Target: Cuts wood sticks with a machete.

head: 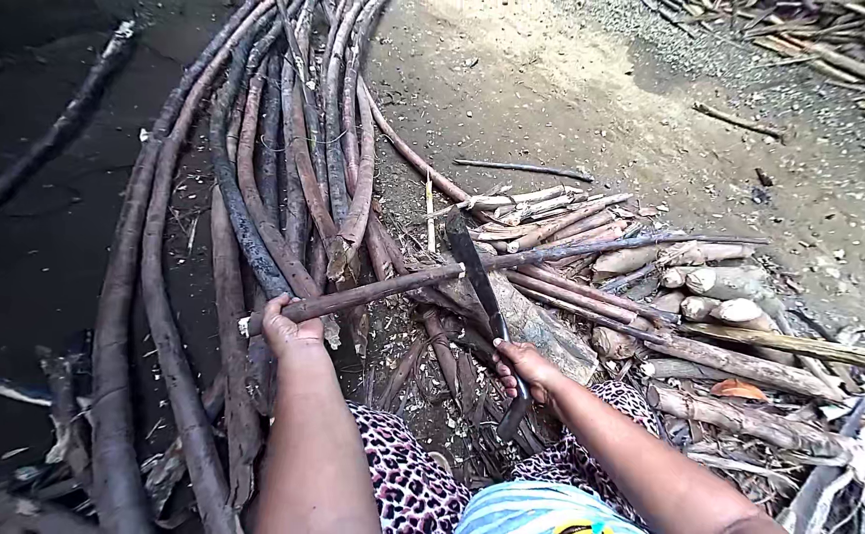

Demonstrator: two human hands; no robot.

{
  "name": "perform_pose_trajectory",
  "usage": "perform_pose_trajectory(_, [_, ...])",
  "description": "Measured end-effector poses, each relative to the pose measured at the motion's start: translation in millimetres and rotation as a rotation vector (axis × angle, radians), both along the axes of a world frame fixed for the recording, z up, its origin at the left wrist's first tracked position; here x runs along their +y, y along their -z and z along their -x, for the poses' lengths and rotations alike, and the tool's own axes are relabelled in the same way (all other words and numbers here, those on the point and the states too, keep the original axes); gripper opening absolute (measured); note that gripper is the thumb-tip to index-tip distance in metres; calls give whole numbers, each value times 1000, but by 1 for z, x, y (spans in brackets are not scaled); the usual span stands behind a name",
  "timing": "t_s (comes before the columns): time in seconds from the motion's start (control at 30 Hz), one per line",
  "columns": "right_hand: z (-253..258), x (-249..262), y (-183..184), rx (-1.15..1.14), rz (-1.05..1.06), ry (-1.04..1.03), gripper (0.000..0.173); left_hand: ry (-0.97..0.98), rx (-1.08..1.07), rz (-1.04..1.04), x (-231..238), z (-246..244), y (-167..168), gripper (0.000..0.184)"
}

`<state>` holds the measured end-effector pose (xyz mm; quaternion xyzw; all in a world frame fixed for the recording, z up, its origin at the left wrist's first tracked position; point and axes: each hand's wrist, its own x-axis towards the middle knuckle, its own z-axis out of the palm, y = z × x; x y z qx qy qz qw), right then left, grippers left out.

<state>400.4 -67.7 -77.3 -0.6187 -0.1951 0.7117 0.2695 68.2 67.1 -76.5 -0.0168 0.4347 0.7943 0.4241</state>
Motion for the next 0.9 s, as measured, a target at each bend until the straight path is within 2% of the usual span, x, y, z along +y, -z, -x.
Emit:
perform_pose_trajectory(0.07, [7, -3, 13, -162, -47, -86, 36, 16, -11, -30, -3, 3, 1, 12])
perform_pose_trajectory(0.13, [8, -2, 7, -256, -47, -138, 37, 63, 4, -71, -5, 3, 0, 13])
perform_pose_trajectory(0.27, [-26, 21, -48, -99, -37, -201, 31, 81, 41, -134, -8, 17, -6, 15])
perform_pose_trajectory(0.33, [-46, 36, -58, -119, -63, -265, 32, 109, 28, -158, -8, 29, -2, 17])
perform_pose_trajectory(0.43, [-43, 34, -31, -474, -172, -404, 37, 196, -31, 59, -10, 32, -2, 6])
perform_pose_trajectory(0.47, [-34, 26, -14, -575, -209, -417, 40, 176, -62, 101, -14, 29, -3, 20])
perform_pose_trajectory(0.5, [-23, 16, 2, -641, -247, -413, 42, 123, -79, 121, -16, 24, -6, 26])
perform_pose_trajectory(0.57, [-3, 1, 21, -712, -264, -428, 47, -30, -97, 129, -12, 17, -8, 7])
perform_pose_trajectory(0.63, [7, -6, 27, -751, -249, -460, 48, -111, -107, 84, -12, 14, -7, 10])
perform_pose_trajectory(0.73, [-1, 2, 16, -674, -250, -433, 44, -149, -89, 45, -8, 20, -3, 9])
perform_pose_trajectory(0.83, [-13, 11, -22, -441, -277, -287, 34, -141, -88, -48, -2, 32, 3, 10])
perform_pose_trajectory(0.9, [-16, 15, -54, -417, -337, -259, 32, -116, -109, -108, 2, 33, 9, 12])
